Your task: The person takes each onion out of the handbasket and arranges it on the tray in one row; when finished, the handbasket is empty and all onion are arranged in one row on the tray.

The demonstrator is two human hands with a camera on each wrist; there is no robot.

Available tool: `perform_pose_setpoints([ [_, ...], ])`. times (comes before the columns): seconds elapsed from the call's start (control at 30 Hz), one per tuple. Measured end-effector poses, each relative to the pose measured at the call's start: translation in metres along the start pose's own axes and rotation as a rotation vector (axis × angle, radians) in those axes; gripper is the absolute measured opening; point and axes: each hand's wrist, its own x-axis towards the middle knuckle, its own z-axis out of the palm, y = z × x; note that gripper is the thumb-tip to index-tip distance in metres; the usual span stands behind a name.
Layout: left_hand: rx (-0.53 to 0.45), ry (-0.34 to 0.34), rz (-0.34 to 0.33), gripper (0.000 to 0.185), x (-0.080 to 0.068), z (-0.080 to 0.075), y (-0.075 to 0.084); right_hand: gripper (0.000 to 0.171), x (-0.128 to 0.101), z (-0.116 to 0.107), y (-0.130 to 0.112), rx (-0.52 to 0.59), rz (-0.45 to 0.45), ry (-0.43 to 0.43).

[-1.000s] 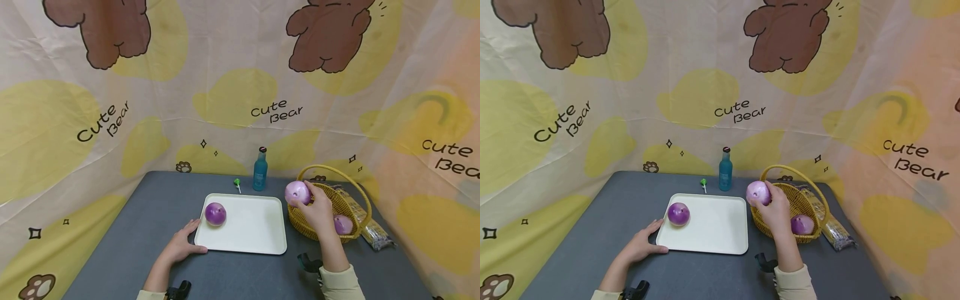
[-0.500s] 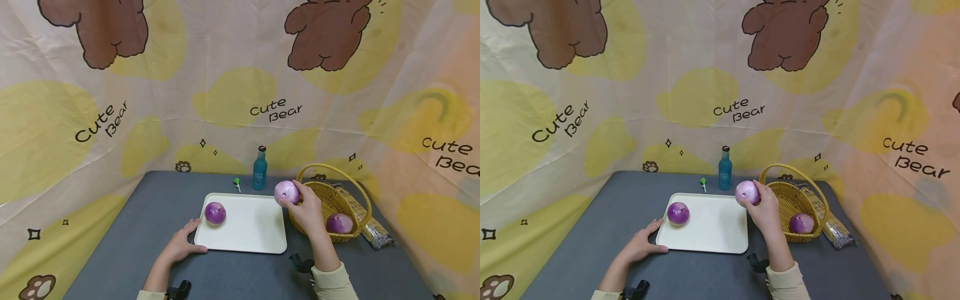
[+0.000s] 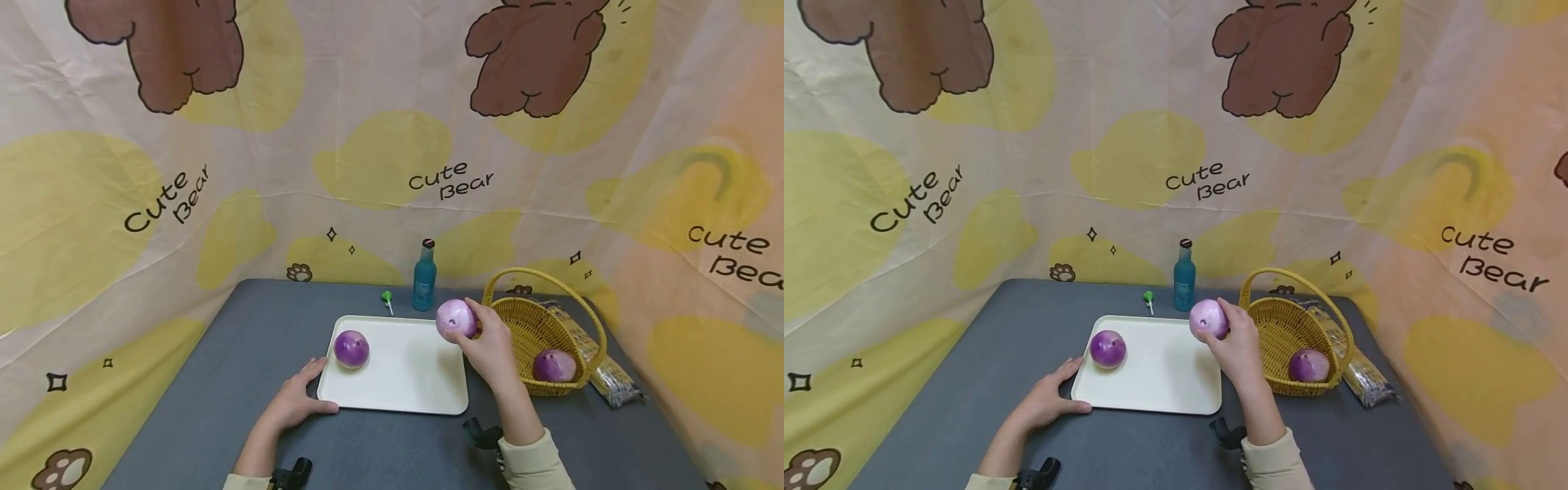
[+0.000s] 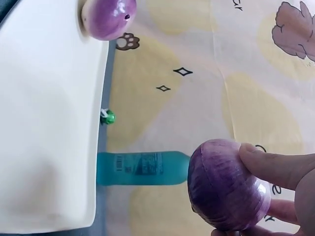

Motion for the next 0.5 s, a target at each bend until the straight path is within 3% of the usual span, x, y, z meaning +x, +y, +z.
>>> perform_pose_setpoints([
  [0.5,-0.013,0.003,0.003,0.112,0.000,0.001,0.001,0.074,-0.003,0.024,-0.011,0.037,-0.011,-0.034],
])
